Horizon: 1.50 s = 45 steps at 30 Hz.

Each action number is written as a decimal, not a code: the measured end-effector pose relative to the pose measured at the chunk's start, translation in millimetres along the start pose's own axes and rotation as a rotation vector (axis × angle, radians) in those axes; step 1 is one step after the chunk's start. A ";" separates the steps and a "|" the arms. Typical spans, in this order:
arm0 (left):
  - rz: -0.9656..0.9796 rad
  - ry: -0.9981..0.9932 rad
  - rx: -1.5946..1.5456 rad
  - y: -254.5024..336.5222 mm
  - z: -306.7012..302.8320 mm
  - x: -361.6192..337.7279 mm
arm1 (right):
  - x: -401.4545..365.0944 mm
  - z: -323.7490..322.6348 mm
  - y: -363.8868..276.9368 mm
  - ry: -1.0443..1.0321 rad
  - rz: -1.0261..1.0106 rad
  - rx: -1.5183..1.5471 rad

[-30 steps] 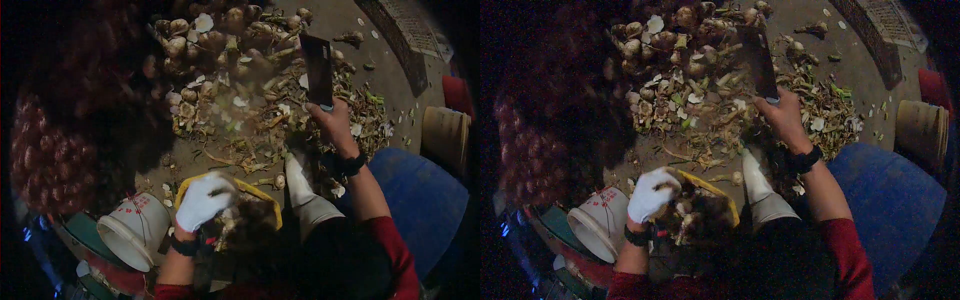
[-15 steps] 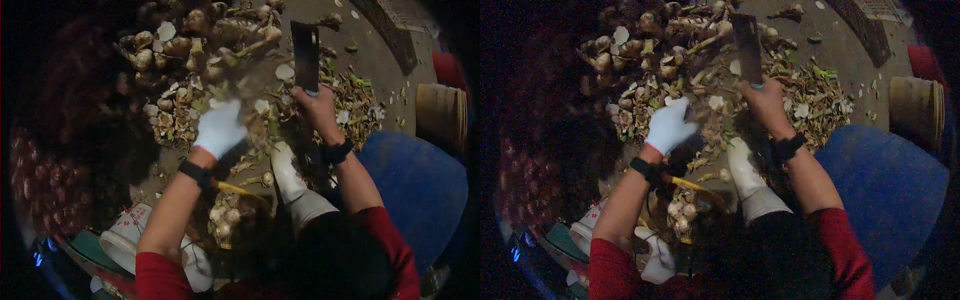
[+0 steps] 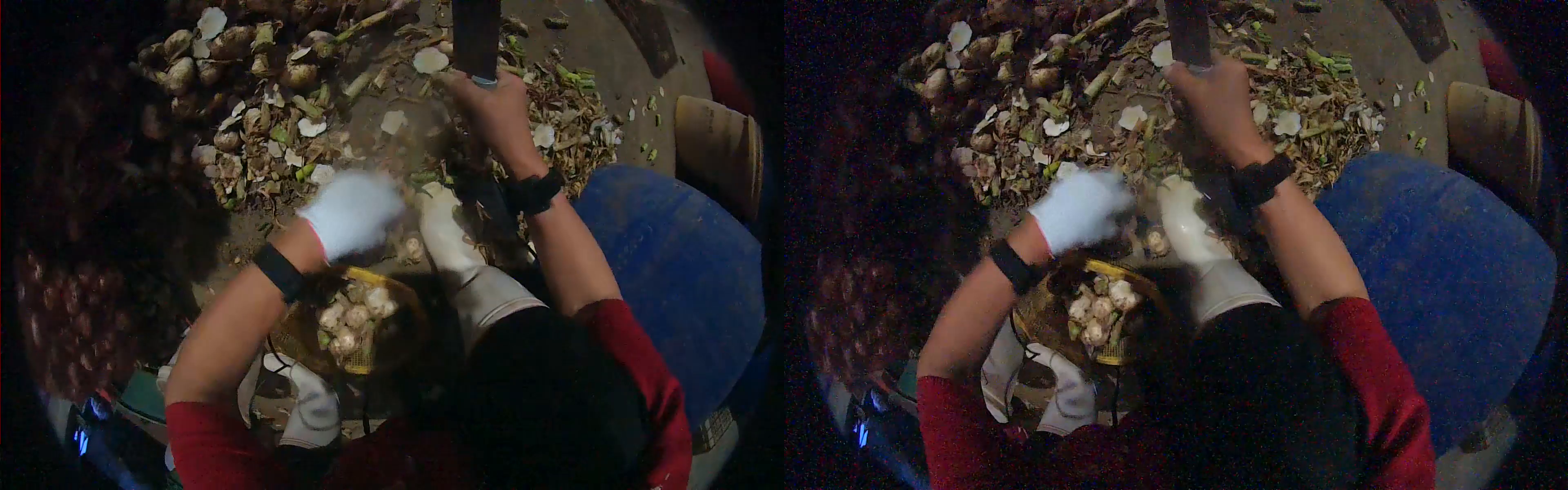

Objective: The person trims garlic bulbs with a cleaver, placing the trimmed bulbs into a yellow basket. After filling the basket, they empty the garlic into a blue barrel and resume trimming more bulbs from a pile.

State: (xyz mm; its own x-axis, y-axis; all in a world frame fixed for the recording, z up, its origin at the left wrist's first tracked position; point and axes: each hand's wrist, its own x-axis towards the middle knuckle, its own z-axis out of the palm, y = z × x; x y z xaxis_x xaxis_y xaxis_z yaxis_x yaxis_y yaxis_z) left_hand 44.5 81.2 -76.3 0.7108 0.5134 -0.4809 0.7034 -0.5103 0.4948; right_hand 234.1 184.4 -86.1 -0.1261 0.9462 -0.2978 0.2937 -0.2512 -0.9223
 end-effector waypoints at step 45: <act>-1.064 0.703 -0.007 13.6 -37.5 -302.2 | -18.7 62.6 27.0 -0.235 0.022 -0.062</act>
State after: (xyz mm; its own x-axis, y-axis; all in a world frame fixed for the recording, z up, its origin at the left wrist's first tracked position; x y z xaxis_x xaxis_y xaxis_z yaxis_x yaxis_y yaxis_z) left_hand -161.0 -55.0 103.0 -0.3608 0.9193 -0.1572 0.9191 0.3791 0.1075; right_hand 185.2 147.2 -120.9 -0.3344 0.8653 -0.3735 0.3558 -0.2510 -0.9002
